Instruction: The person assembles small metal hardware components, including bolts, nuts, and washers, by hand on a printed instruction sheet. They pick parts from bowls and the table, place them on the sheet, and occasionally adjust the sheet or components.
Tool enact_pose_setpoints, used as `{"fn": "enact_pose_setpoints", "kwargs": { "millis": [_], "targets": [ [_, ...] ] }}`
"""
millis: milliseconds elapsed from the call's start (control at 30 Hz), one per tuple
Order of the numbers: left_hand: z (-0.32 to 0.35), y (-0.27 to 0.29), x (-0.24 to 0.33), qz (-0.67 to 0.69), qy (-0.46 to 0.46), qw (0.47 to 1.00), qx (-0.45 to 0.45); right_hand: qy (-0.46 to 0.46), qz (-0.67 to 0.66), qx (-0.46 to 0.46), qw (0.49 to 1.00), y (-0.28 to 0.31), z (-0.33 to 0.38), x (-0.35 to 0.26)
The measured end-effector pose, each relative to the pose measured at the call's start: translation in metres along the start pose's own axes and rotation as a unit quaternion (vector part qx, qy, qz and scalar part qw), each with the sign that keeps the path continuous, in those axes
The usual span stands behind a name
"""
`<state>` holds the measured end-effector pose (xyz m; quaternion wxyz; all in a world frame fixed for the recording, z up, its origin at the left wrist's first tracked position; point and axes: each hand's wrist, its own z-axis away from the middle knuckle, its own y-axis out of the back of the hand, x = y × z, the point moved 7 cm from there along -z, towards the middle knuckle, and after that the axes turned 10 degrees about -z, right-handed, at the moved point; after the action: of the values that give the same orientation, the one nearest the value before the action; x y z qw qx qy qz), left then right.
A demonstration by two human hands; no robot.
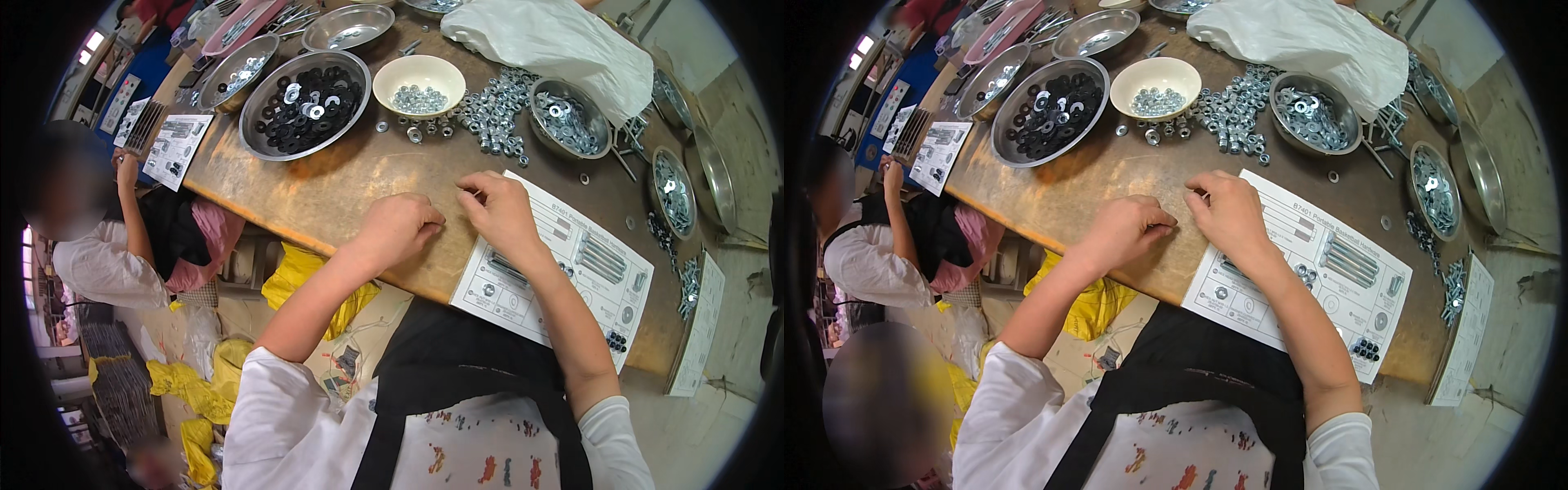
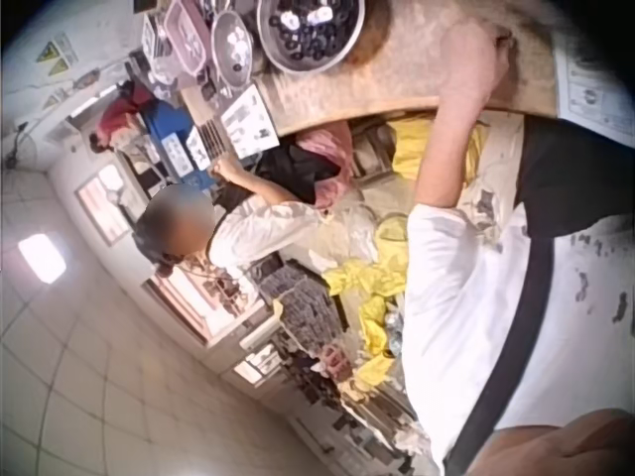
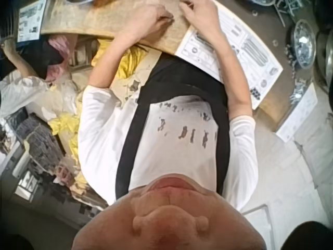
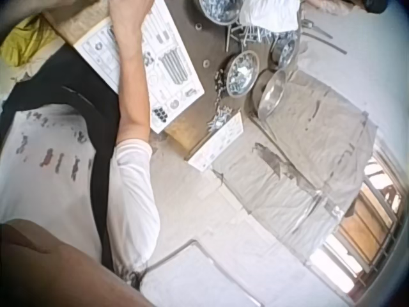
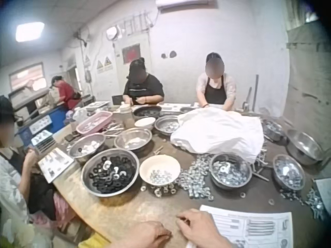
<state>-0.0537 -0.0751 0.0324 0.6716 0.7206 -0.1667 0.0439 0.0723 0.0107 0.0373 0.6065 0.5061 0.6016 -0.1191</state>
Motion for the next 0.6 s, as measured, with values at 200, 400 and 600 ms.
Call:
{"fn": "enact_pose_setpoints", "kwargs": {
  "millis": [200,400,600],
  "targets": [
    [0.014,0.002,-0.03,0.032,0.087,0.99,0.11,0.024,0.104,-0.068,0.992,-0.016,0.008,-0.007],
    [0.033,0.005,-0.053,0.056,0.227,0.971,0.052,0.013,0.163,-0.149,0.975,-0.057,0.022,-0.009],
    [0.03,-0.023,-0.048,0.163,0.242,0.956,0.011,0.021,0.137,-0.126,0.982,-0.067,0.021,-0.004]
  ]
}}
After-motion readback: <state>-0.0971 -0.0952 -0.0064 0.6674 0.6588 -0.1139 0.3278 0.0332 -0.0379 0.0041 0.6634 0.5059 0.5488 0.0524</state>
